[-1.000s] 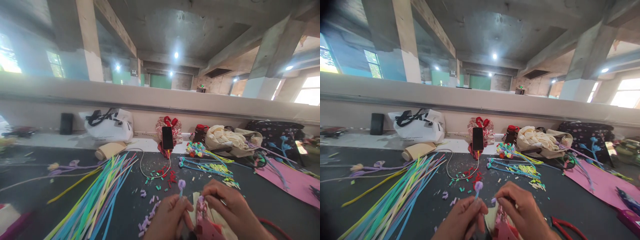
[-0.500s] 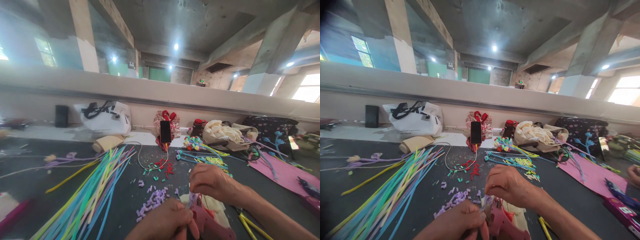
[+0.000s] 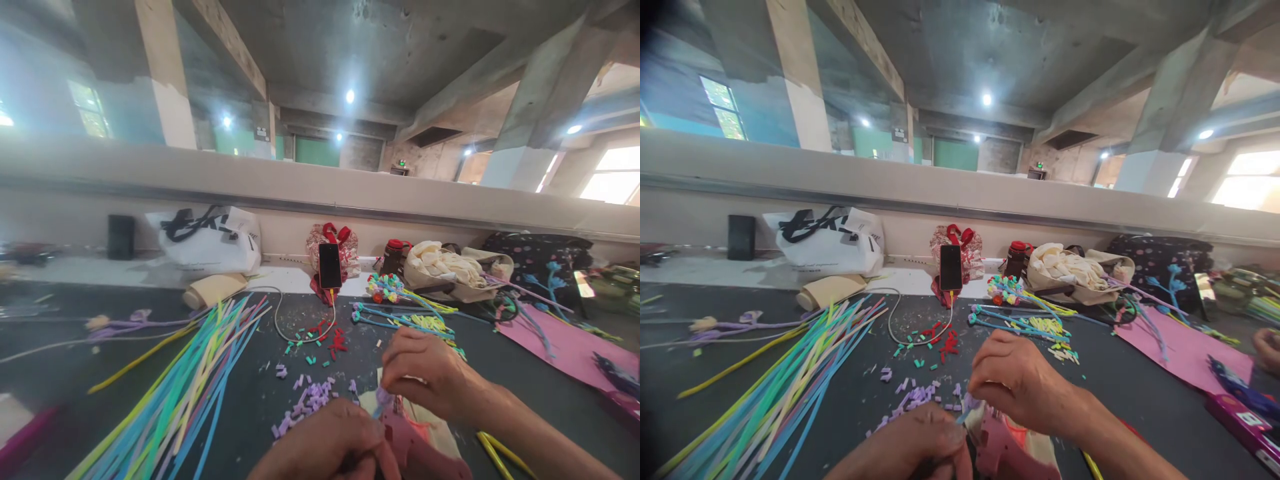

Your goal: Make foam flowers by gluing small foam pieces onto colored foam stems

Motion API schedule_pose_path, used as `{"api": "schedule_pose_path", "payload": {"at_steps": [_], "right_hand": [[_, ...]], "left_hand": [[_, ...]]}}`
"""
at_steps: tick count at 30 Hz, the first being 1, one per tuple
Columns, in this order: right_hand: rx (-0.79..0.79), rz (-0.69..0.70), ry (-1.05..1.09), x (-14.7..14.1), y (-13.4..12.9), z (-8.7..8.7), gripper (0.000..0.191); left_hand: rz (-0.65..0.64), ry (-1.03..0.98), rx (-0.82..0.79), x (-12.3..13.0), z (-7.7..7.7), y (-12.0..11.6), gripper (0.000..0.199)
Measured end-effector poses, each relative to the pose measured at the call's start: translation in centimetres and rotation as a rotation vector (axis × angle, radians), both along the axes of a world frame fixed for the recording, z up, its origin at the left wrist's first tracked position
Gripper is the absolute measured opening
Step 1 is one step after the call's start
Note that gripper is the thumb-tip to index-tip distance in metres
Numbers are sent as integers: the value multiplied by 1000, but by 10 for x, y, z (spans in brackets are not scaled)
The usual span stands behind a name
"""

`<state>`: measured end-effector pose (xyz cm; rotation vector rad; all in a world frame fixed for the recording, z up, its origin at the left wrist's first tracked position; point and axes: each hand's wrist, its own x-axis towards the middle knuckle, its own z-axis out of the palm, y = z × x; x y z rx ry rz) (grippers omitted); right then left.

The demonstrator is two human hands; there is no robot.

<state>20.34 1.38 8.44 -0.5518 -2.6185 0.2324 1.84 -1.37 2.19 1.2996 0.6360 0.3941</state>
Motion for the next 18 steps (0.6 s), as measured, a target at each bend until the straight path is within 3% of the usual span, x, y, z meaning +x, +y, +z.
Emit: {"api": "schedule_pose_path", "payload": {"at_steps": [13, 18], "right_hand": [[57, 36, -45, 1, -2, -2, 10], [127, 60, -74, 1, -2, -6, 16]], "left_hand": [[-58, -30, -119, -3, 10, -1, 38], [-41, -49, -157, -3, 6, -2, 35]]}}
